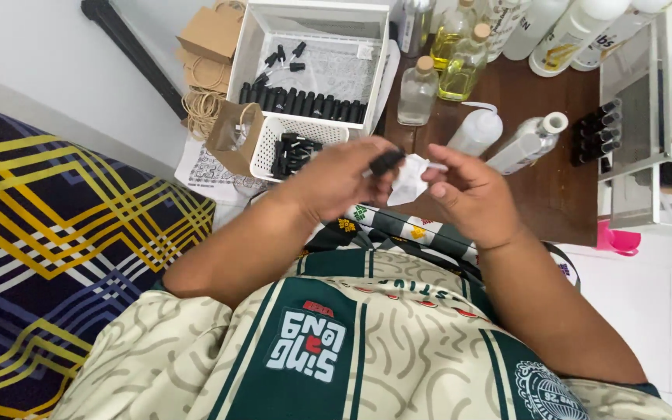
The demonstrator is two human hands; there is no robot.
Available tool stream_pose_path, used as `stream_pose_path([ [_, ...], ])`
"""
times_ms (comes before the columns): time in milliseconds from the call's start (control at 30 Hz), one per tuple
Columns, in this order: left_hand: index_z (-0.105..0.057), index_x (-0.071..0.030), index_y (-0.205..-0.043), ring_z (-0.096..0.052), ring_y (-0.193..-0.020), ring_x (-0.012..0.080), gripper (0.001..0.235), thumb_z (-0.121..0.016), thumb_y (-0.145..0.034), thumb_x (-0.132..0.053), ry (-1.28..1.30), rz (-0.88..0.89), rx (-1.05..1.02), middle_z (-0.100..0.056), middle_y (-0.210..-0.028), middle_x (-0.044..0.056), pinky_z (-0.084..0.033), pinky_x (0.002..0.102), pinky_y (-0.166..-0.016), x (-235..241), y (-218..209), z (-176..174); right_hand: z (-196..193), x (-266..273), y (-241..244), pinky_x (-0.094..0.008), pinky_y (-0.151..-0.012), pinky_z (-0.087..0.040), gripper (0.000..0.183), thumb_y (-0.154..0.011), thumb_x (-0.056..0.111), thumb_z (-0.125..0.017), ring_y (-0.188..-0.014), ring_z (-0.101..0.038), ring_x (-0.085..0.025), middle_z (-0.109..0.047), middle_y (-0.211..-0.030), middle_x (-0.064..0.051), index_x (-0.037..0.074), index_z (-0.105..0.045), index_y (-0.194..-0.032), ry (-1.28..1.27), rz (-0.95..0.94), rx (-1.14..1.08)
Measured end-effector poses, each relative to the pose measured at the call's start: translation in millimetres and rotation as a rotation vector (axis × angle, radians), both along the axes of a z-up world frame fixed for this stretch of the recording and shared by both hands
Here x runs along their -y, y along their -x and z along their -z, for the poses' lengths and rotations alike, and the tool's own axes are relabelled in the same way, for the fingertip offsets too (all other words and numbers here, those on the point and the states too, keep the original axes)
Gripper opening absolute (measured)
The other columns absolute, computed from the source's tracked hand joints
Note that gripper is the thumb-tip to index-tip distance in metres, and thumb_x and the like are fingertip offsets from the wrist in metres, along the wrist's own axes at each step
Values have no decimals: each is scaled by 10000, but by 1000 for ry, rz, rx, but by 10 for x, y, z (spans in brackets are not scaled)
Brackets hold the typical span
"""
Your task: Assembling perfume bottles by attaching sprayer caps and filling them with liquid using a syringe.
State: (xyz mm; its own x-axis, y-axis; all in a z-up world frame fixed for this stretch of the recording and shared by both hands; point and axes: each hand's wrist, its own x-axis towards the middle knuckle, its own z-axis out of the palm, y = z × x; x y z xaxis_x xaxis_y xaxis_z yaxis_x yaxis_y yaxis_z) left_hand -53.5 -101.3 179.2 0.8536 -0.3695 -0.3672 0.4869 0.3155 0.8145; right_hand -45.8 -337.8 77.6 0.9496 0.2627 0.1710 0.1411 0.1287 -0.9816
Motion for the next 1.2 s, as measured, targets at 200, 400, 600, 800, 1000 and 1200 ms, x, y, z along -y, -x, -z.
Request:
stream_pose_path([
  [200, -628, -126, -1143, -634, -632, 143, 275, -521, -1056, -363, 77, -9, -128, -592, -762, 67, -635, 273, -577, 372, 163, 1115, 297, -161, 170, -341, -588, -623, 181, -1051, 176, -639, -749, -718, -241, -686, -866, -175, 15, -707, -1098, -223, 160, 18],
  [400, -673, -191, -1102, -660, -777, 172, 333, -638, -1010, -509, 306, -29, -185, -648, -897, 67, -603, 307, -702, 395, 450, 1128, 90, -4, 170, -392, -716, -691, 142, -1060, 291, -597, -878, -770, -282, -704, -970, -109, 161, -585, -1005, -668, 282, -156],
  [600, -675, -235, -1219, -645, -865, 132, 295, -601, -1036, -453, 461, -72, -111, -677, -1085, -7, -584, 320, -760, 352, 616, 1024, -181, 27, 484, -391, -667, -687, 127, -1044, 68, -530, -728, -770, -321, -681, -796, -166, 144, -498, -947, -547, 217, -185],
  [800, -614, -215, -1296, -622, -934, 119, 302, -620, -1051, -393, 511, -200, -30, -677, -1180, -26, -558, 288, -822, 383, 690, 1218, -57, 41, 692, -286, -497, -520, 51, -979, 30, -676, -519, -558, -136, -582, -562, -58, 45, -664, -932, 145, 27, 21],
  [1000, -593, -151, -1247, -735, -959, 229, 231, -622, -1061, -285, 561, -249, 25, -725, -1150, 80, -640, 371, -881, 380, 763, 1329, -172, -67, 862, -382, -675, -546, 54, -937, 50, -760, -662, -619, -206, -668, -694, -120, 64, -807, -962, 303, 124, 296],
  [1200, -565, -87, -1335, -754, -1007, 246, 303, -608, -1073, -234, 558, -255, 103, -732, -1135, 113, -659, 358, -907, 381, 850, 1295, -263, -33, 946, -389, -633, -527, 100, -868, 25, -851, -633, -620, -274, -647, -687, -129, 51, -811, -956, 318, 193, 444],
])
